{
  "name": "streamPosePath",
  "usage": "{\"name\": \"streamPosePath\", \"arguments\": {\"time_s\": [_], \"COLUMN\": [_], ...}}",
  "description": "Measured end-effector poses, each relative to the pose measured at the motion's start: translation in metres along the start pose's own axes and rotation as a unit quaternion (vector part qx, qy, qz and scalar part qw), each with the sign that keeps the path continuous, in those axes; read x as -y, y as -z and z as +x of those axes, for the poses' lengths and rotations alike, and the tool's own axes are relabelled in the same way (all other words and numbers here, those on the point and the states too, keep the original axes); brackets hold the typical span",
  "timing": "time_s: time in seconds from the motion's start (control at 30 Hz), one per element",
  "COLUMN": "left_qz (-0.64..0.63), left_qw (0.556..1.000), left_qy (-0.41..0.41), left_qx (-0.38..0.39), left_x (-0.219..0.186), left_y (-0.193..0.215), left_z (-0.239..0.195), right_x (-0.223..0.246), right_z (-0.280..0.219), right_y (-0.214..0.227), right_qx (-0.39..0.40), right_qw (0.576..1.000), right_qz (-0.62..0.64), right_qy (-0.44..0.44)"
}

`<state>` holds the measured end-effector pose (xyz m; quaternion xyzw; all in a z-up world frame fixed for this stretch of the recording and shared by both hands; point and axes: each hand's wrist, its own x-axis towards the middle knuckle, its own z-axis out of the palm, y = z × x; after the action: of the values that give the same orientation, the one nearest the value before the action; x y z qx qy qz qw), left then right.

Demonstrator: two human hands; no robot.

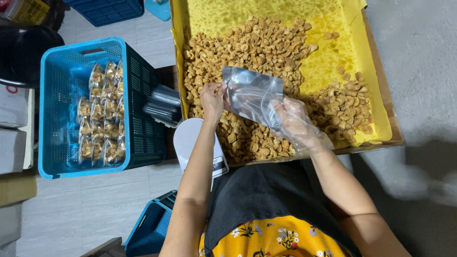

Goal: The person fills small plastic bags with snacks from a large tray, weighs each bag on a digital scale, and places the filled bags into a blue crate.

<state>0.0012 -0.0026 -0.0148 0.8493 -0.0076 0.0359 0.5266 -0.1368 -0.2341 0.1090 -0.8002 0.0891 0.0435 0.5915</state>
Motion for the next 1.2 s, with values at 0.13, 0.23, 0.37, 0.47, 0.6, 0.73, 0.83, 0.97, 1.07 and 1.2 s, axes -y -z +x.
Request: {"name": "streamPosePath", "arguments": {"time_s": [0.13,0.23,0.37,0.47,0.6,0.73,0.83,0.97,1.07,1.2], "left_qz": [0.098,0.052,-0.199,-0.367,-0.310,-0.358,-0.389,-0.421,-0.320,-0.164], "left_qw": [0.984,0.997,0.971,0.909,0.926,0.885,0.855,0.819,0.861,0.963], "left_qy": [-0.142,0.044,0.131,0.180,0.155,0.219,0.232,0.242,0.272,0.126], "left_qx": [-0.039,0.038,0.039,0.078,0.150,0.203,0.251,0.305,0.286,0.173], "left_x": [0.008,-0.009,-0.010,0.013,0.035,0.034,0.036,0.045,0.031,-0.031], "left_y": [-0.002,0.001,0.010,0.014,0.009,0.021,0.024,0.017,0.005,0.025], "left_z": [0.003,0.005,0.006,0.013,0.011,0.019,0.022,0.023,0.019,0.002], "right_x": [-0.014,-0.018,-0.007,-0.010,-0.043,-0.081,-0.082,-0.038,-0.007,-0.014], "right_z": [0.011,0.017,0.012,0.015,0.027,0.044,0.045,0.041,0.039,0.068], "right_y": [0.000,0.002,0.013,0.026,0.042,0.064,0.066,0.060,0.038,-0.009], "right_qx": [-0.033,-0.030,0.046,0.070,0.116,0.104,0.100,0.114,0.074,0.036], "right_qw": [0.980,0.969,0.996,0.980,0.964,0.935,0.944,0.954,0.988,0.977], "right_qz": [-0.126,-0.162,0.082,0.177,0.222,0.339,0.311,0.263,0.123,-0.205], "right_qy": [0.150,0.181,0.002,0.055,0.090,0.009,0.049,0.087,-0.061,0.037]}}
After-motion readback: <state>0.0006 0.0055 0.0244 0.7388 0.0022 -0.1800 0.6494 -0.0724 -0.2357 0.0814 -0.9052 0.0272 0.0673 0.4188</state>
